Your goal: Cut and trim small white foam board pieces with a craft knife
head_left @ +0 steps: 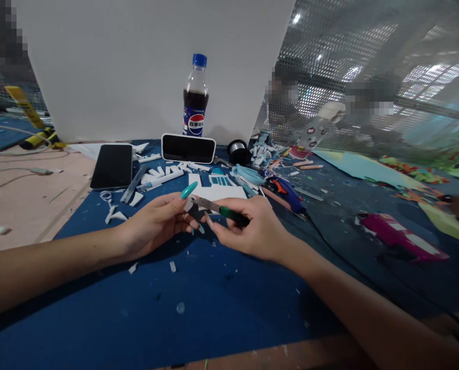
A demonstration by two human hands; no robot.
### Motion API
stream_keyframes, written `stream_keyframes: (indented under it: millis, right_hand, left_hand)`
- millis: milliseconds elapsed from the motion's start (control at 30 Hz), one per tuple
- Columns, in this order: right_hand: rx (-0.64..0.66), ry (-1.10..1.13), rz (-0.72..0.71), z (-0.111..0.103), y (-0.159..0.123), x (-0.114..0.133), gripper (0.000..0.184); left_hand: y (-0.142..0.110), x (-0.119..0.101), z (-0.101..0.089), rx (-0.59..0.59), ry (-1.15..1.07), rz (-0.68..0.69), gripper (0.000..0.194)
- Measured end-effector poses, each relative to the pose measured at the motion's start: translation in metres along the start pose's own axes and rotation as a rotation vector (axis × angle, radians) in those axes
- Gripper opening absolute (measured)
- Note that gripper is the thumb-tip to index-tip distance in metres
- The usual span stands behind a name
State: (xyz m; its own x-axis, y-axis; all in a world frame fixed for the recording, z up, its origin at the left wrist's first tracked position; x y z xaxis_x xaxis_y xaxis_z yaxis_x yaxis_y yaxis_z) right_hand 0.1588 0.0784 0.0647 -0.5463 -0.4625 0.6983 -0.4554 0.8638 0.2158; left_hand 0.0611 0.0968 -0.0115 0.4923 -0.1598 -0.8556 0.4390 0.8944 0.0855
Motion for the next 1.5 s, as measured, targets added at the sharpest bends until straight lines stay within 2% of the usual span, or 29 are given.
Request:
stream_keyframes:
  millis: [133,367,633,767,900,967,1033,1100,1300,1433,1500]
  right_hand:
    - [-0.039,-0.063,-0.043,-0.001,-0.002,0.001,0.023]
    - [-0.075,-0.195,-0.132,-0.001,-0.003,0.007,0.026]
    - [-0.136,-0.204,-0.124,-0.003,-0.004,0.007,0.027]
    - [-0.199,-0.130,-0.052,-0.011,-0.004,0.001,0.023]
    - [-0.299,0.051,0.125,-0.026,-0.001,-0.017,0.015]
    - [-0.324,0.140,0.194,-0.030,0.000,-0.025,0.018]
    - [-0.317,0.167,0.209,-0.029,0.001,-0.028,0.024]
    - [-0.289,0.160,0.180,-0.027,0.001,-0.024,0.022]
    - [-0.063,0.085,0.114,-0.010,0.001,-0.010,0.008]
    - [0.014,0.045,0.081,-0.004,0.001,-0.005,0.019]
    - [0.042,0.022,0.066,0.000,0.000,-0.005,0.014]
  left_hand:
    - [0.000,0.000,0.000,-0.003,0.029,-0.014,0.020]
    - [0.000,0.000,-0.001,-0.018,0.080,-0.028,0.019]
    - [0.000,0.000,-0.001,-0.001,0.075,-0.030,0.021]
    - [0.001,0.001,0.000,-0.005,0.042,-0.026,0.020]
    - [-0.001,0.002,-0.001,-0.047,-0.011,-0.061,0.020]
    - [-0.002,0.002,-0.002,-0.073,-0.023,-0.080,0.022]
    - [-0.003,0.002,-0.003,-0.073,-0.022,-0.092,0.023]
    - [-0.002,0.001,-0.001,-0.054,-0.022,-0.080,0.024]
    - [0.001,0.002,-0.001,-0.028,-0.002,-0.029,0.026]
    - [0.001,0.001,-0.005,-0.063,-0.010,-0.002,0.024]
    - [0.001,0.001,-0.005,-0.048,-0.001,0.006,0.023]
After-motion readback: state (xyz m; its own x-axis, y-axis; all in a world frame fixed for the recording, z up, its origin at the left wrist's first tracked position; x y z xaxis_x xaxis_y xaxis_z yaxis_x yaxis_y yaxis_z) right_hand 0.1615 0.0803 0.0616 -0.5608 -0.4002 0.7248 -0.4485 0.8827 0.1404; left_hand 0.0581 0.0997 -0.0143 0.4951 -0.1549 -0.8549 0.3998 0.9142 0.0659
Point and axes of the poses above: each hand's wrist, its own y-axis towards the middle knuckle, its own z-axis out of the palm, x = y × z, the point moved 9 cm from there along y, towards the middle knuckle, and after that the axes turned 12 degrees about z, right-handed, at the moved point
